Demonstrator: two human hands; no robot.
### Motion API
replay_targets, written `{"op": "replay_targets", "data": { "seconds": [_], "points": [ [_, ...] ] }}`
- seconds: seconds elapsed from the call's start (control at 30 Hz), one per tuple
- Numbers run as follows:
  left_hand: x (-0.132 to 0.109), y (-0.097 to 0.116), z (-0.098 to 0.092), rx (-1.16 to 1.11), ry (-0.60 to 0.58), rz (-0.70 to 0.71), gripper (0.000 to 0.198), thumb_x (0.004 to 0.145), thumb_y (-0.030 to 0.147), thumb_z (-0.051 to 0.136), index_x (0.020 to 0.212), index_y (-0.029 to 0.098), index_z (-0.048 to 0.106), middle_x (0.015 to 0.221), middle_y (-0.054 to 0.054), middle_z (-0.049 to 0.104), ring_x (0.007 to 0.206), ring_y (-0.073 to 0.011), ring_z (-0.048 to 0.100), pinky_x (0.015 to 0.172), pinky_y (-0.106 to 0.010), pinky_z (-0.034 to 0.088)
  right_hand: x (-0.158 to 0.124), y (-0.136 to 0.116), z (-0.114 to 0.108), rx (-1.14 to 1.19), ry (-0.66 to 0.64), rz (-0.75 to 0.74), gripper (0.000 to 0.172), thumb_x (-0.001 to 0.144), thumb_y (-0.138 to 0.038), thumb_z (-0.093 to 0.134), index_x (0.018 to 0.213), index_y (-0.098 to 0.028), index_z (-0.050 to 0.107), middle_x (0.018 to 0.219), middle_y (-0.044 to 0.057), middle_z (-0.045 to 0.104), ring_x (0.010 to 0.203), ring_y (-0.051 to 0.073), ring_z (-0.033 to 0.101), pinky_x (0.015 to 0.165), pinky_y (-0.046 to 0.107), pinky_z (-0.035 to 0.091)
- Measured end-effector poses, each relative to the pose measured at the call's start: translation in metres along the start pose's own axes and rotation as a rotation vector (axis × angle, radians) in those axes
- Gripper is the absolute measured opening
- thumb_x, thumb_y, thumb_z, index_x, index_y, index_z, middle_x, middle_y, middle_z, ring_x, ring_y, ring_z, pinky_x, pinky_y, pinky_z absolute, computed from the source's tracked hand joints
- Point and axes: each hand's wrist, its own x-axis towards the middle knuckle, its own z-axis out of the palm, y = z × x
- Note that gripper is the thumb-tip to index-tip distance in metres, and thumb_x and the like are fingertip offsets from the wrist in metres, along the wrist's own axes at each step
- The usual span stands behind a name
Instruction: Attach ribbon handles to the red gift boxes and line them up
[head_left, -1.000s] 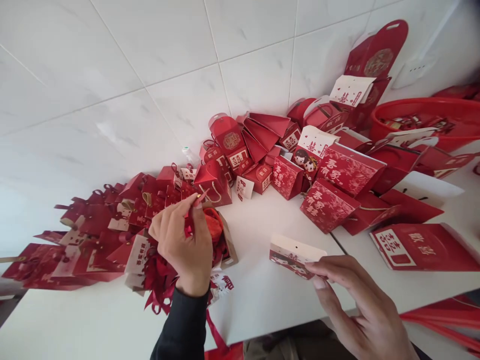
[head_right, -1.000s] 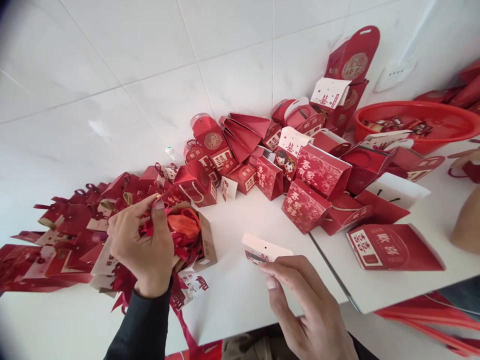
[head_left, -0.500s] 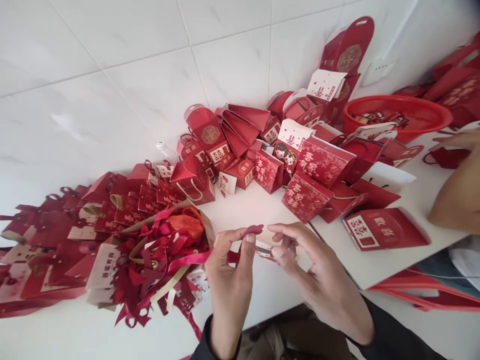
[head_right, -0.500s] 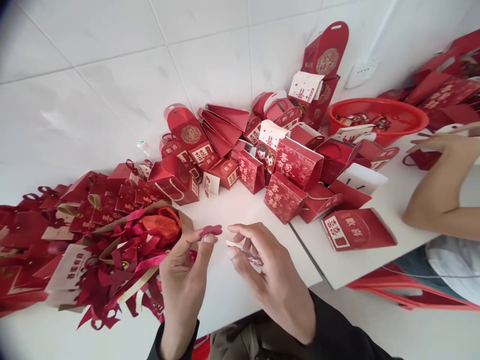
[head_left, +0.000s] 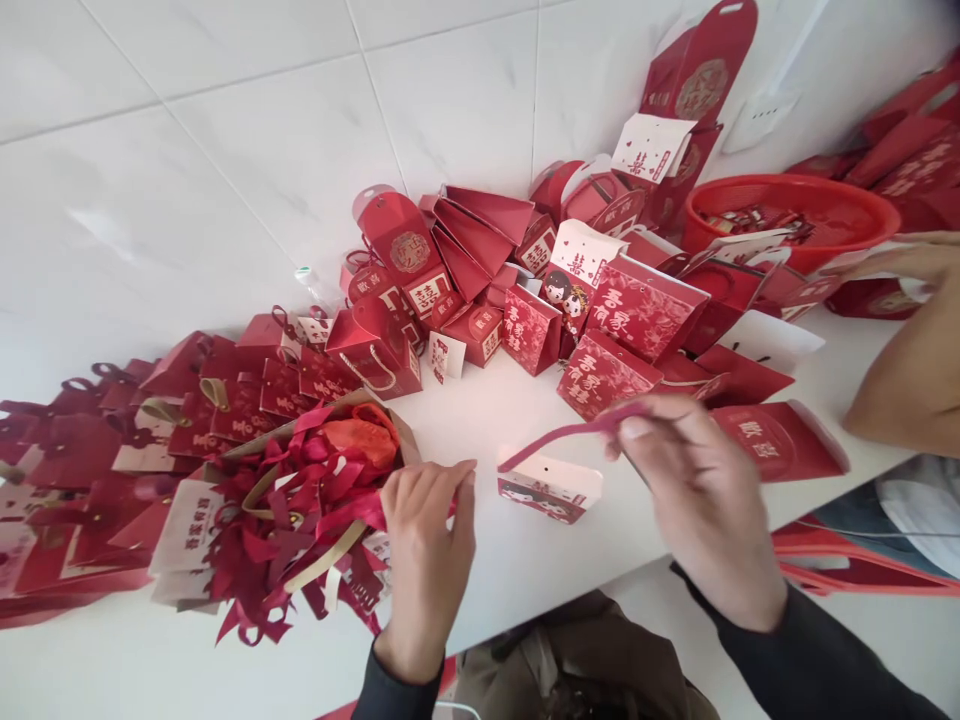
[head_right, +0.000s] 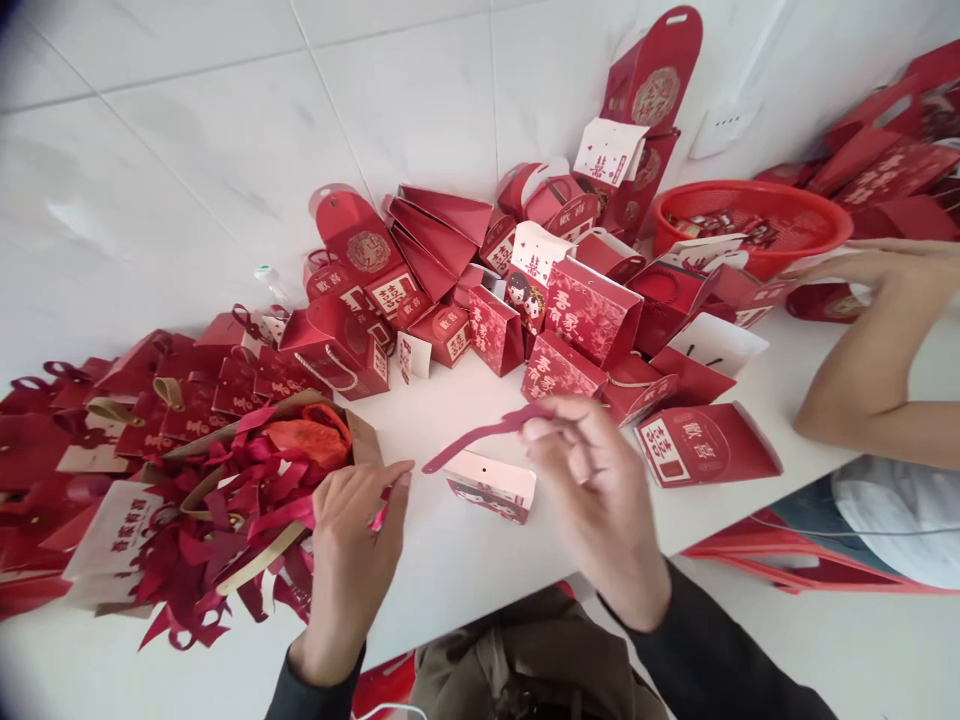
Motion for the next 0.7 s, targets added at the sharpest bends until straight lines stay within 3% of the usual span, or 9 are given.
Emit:
{"op": "replay_targets", "data": {
  "seconds": [0.13, 0.23, 0.3, 0.37, 0.47, 0.6, 0.7],
  "points": [
    [-0.003, -0.024, -0.009, 0.160, 0.061, 0.013, 0.013, 0.097, 0.010, 0.059, 0.102, 0.016, 0.070, 0.088, -0.007, 0.072, 0.087, -0.0236, 0.062, 0.089, -0.041, 0.043, 0.014, -0.007, -0.020, 0.187, 0.204, 0.026, 0.014, 0.094, -0.038, 0.080, 0.096, -0.030, 0.067, 0.094, 0.002, 0.071, 0.091, 0.028, 0.069, 0.076, 0.040, 0.058],
    [0.000, -0.014, -0.017, 0.150, 0.215, -0.017, 0.020, 0.094, 0.008, 0.063, 0.112, 0.014, 0.070, 0.110, -0.015, 0.071, 0.104, -0.0274, 0.062, 0.096, -0.043, 0.045, 0.009, -0.014, -0.032, 0.265, 0.259, 0.056, 0.017, 0.089, -0.030, 0.084, 0.087, -0.033, 0.067, 0.093, 0.001, 0.072, 0.099, 0.029, 0.069, 0.075, 0.037, 0.061],
    [0.003, 0.001, -0.017, 0.022, 0.221, 0.028, 0.026, 0.092, 0.005, 0.064, 0.115, 0.016, 0.068, 0.116, -0.014, 0.069, 0.109, -0.0258, 0.062, 0.098, -0.042, 0.046, 0.001, -0.015, -0.037, 0.183, 0.149, 0.106, 0.017, 0.089, -0.034, 0.084, 0.088, -0.031, 0.067, 0.083, 0.000, 0.072, 0.081, 0.026, 0.071, 0.066, 0.033, 0.060],
    [0.006, 0.014, -0.010, -0.129, 0.086, 0.094, 0.030, 0.093, 0.003, 0.062, 0.118, 0.019, 0.067, 0.120, -0.011, 0.068, 0.114, -0.0237, 0.061, 0.100, -0.039, 0.047, -0.010, -0.012, -0.040, 0.079, -0.058, 0.171, 0.019, 0.094, -0.041, 0.081, 0.089, -0.028, 0.068, 0.073, 0.001, 0.072, 0.063, 0.021, 0.068, 0.060, 0.031, 0.058],
    [0.008, 0.018, 0.011, -0.239, -0.139, 0.096, 0.037, 0.095, 0.008, 0.061, 0.130, 0.020, 0.060, 0.130, -0.011, 0.065, 0.124, -0.0245, 0.058, 0.105, -0.041, 0.046, -0.022, -0.003, -0.038, 0.040, -0.280, 0.263, 0.022, 0.100, -0.043, 0.073, 0.092, -0.024, 0.068, 0.068, 0.001, 0.069, 0.060, 0.019, 0.065, 0.061, 0.028, 0.056],
    [0.005, 0.012, 0.032, -0.255, -0.235, -0.012, 0.043, 0.095, 0.010, 0.062, 0.136, 0.019, 0.056, 0.118, -0.010, 0.067, 0.111, -0.0242, 0.063, 0.096, -0.041, 0.052, -0.029, 0.008, -0.032, 0.091, -0.345, 0.381, 0.025, 0.101, -0.047, 0.071, 0.102, -0.023, 0.066, 0.078, 0.001, 0.067, 0.063, 0.015, 0.062, 0.061, 0.025, 0.052],
    [0.001, 0.021, 0.024, -0.239, -0.148, -0.022, 0.045, 0.094, 0.012, 0.064, 0.137, 0.021, 0.058, 0.126, -0.012, 0.060, 0.119, -0.0259, 0.058, 0.098, -0.042, 0.051, -0.031, 0.011, -0.029, 0.160, -0.312, 0.455, 0.033, 0.097, -0.052, 0.076, 0.107, -0.024, 0.061, 0.080, -0.001, 0.065, 0.059, 0.013, 0.057, 0.057, 0.023, 0.049]
  ]
}}
